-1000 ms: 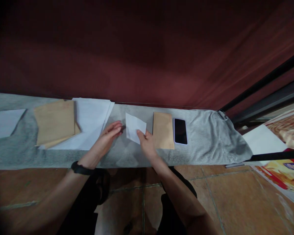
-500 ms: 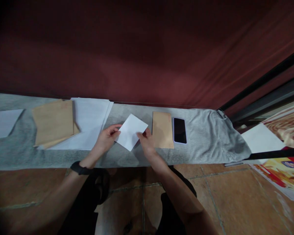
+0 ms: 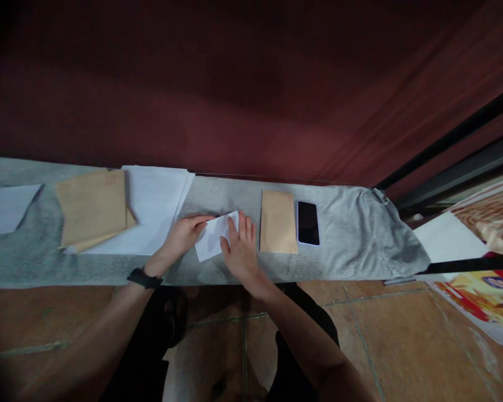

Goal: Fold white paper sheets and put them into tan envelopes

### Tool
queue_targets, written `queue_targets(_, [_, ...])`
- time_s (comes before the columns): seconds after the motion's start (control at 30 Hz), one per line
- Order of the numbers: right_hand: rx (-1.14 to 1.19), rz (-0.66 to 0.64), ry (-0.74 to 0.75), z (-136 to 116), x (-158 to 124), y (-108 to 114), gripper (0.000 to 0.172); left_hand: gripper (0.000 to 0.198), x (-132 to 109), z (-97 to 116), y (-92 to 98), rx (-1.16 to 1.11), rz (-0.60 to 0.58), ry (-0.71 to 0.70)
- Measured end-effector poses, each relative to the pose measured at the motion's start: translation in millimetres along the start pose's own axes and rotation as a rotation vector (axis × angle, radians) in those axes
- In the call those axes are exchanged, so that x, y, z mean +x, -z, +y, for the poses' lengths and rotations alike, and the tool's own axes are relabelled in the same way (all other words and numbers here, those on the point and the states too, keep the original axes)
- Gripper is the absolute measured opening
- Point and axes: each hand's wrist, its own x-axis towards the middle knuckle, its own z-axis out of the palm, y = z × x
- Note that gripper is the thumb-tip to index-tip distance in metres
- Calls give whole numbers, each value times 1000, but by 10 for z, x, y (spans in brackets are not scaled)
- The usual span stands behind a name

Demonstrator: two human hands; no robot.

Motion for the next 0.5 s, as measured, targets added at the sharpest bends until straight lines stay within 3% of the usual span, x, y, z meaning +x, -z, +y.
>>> queue_targets(0.23, [-53, -128, 86, 65, 42, -11, 52, 33, 61, -12, -100, 78, -86, -132])
queue_targets(0.33, [-97, -192, 174, 40, -7, -72, 55, 34, 55, 32, -167, 96, -69, -140])
queue_targets(0.5, [-166, -210, 193, 3, -92, -117, 57, 44, -187, 250, -461, 105, -23, -110])
